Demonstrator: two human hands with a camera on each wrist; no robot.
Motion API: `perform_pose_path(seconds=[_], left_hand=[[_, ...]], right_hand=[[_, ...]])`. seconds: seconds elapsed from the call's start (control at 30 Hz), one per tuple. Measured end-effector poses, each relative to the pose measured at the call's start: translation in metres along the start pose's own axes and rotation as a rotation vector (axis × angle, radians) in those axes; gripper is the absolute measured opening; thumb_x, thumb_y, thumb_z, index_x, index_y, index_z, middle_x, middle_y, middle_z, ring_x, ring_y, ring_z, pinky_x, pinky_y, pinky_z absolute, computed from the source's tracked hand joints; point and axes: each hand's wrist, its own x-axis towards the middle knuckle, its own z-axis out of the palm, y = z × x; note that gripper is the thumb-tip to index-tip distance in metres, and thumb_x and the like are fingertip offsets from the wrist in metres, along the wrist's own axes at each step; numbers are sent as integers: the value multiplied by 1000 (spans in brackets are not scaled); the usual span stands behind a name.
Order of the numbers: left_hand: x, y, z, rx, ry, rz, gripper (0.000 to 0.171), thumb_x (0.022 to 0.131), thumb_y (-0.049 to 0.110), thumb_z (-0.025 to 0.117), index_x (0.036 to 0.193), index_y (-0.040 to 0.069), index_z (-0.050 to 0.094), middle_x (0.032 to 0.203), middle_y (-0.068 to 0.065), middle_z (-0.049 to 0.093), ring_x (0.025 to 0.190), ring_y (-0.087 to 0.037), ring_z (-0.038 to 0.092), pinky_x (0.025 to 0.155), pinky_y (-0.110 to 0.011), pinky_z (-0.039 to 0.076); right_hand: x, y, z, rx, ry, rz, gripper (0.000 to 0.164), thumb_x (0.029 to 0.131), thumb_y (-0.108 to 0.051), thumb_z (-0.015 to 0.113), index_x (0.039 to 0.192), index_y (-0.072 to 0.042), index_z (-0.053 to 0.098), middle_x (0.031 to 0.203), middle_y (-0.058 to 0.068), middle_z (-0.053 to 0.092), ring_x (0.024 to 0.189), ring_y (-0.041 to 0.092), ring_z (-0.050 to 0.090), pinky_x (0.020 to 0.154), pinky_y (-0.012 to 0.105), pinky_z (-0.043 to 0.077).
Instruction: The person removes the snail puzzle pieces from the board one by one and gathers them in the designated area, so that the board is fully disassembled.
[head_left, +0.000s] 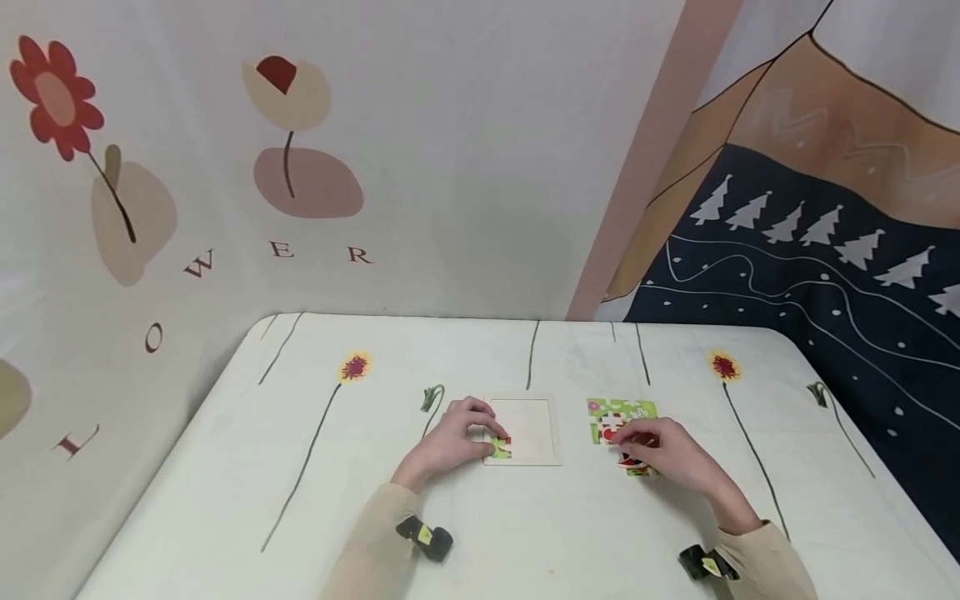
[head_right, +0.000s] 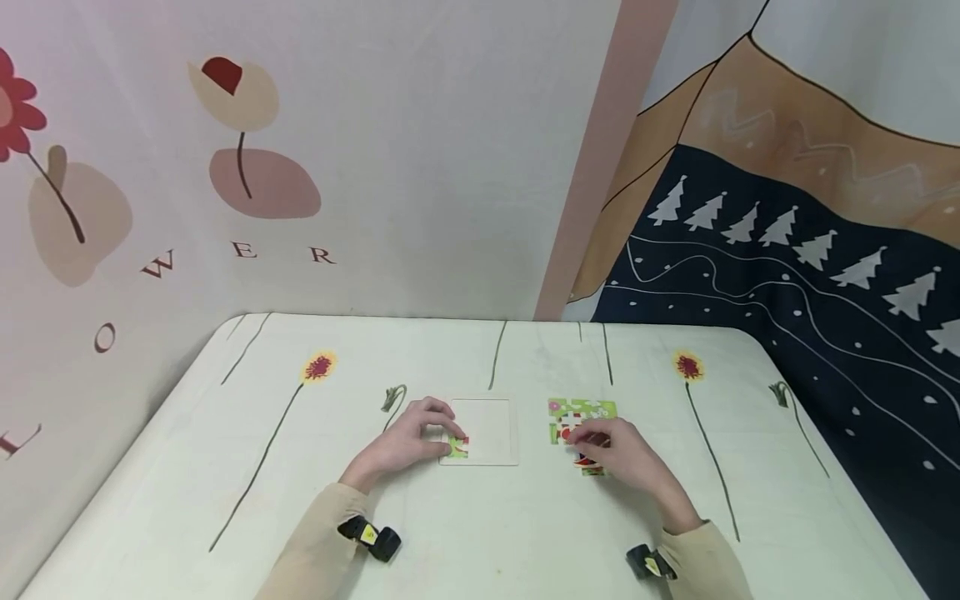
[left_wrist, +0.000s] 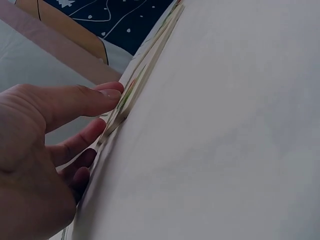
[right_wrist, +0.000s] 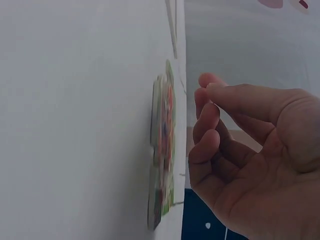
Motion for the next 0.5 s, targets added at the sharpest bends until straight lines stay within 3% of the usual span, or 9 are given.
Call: perform_pose_path(seconds=[0.33,0.5], left_hand=[[-1,-2,-7,-29,54,-24,19,80,3,72,94,16,75,112,1,52,115,-26,42,99,-50,30],[1,-7,-12,-25,65,-6,22,79,3,74,97,16,75,113,-2,55,116,-28,42,100,-52,28]], right_hand=[[13,-15,18,31,6,-47,12,90,1,62,97,-4,71,93,6,64,72,14,53,59,26,46],[19,-23,25,49,6,-94,11,89,0,64,96,-4,71,101,17,66,74,13,55,59,25,45]])
